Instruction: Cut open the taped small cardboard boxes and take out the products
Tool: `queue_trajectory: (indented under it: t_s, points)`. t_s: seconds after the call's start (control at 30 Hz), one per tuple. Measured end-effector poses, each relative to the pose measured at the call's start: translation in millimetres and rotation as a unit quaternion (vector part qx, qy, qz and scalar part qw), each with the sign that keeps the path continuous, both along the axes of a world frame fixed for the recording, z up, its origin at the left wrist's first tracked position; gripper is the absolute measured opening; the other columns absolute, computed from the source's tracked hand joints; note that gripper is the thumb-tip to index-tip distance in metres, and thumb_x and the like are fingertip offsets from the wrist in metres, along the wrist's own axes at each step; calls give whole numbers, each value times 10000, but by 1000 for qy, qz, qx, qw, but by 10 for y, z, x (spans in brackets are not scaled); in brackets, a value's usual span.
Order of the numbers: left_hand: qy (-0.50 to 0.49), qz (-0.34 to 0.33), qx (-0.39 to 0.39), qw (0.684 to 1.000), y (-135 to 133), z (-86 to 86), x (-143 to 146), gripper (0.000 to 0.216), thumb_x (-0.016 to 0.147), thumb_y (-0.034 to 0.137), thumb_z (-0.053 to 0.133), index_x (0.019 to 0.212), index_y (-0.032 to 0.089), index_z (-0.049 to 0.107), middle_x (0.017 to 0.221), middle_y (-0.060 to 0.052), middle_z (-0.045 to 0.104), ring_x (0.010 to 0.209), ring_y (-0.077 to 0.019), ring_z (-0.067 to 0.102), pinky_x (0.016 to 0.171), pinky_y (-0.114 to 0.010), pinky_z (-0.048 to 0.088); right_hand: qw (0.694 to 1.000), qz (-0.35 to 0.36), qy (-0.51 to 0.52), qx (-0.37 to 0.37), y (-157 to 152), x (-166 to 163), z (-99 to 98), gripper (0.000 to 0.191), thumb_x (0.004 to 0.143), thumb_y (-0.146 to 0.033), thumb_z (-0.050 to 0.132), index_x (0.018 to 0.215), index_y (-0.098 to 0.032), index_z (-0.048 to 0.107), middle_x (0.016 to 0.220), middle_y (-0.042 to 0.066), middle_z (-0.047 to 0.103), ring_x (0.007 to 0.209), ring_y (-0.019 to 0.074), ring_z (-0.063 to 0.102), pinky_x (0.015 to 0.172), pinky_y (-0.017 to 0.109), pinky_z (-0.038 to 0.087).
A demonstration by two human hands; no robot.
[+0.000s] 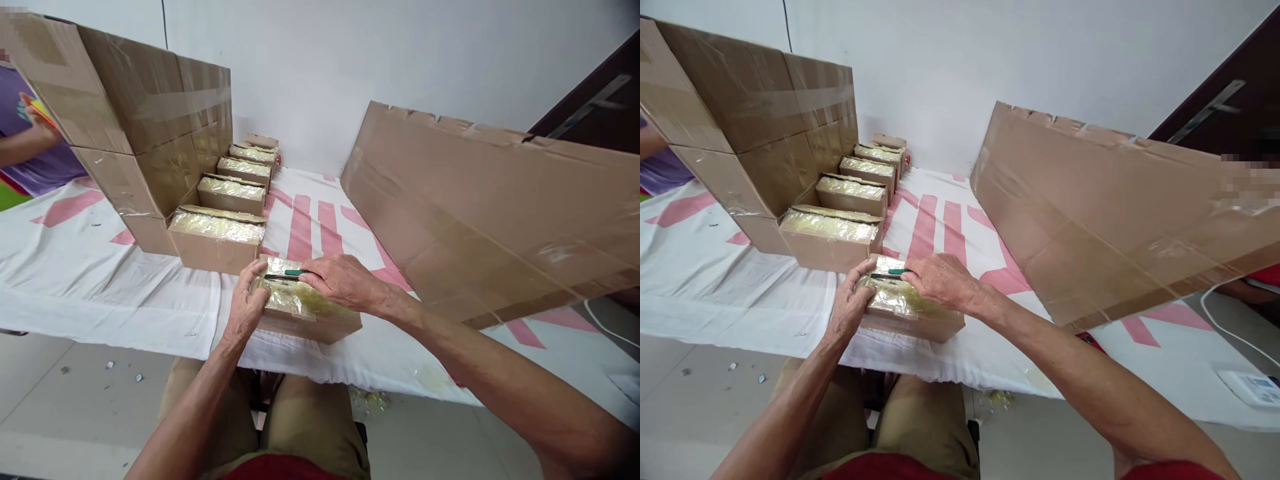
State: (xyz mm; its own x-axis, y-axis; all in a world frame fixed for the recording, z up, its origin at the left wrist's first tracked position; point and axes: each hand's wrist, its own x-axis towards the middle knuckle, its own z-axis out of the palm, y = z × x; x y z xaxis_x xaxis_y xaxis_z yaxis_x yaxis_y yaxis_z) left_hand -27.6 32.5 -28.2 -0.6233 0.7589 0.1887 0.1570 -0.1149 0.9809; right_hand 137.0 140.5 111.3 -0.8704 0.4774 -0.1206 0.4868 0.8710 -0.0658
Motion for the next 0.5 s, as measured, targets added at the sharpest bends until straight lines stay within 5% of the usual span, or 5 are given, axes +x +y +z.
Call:
queue_trajectory:
  t_s: [0.23,0.5]
  points:
    - [-23,2,-4,1000,0,-11,-3,600,702,258,589,1281,167,717,1300,-108,708,1277,-342,622,1197,-516,430,998,12,-44,45,-28,-142,25,350,1086,-345,408,1082,-197,725,997,72,793,815,201,653,629,316,290]
    - [-32,11,-1,999,8,-22,0,602,680,278,609,1259,177,736,1256,-94,722,1266,-338,627,1193,-497,439,977,43,-188,91,-128,-176,371,294,1040,-253,497,1006,-142,767,888,136,783,759,229,660,590,334,301]
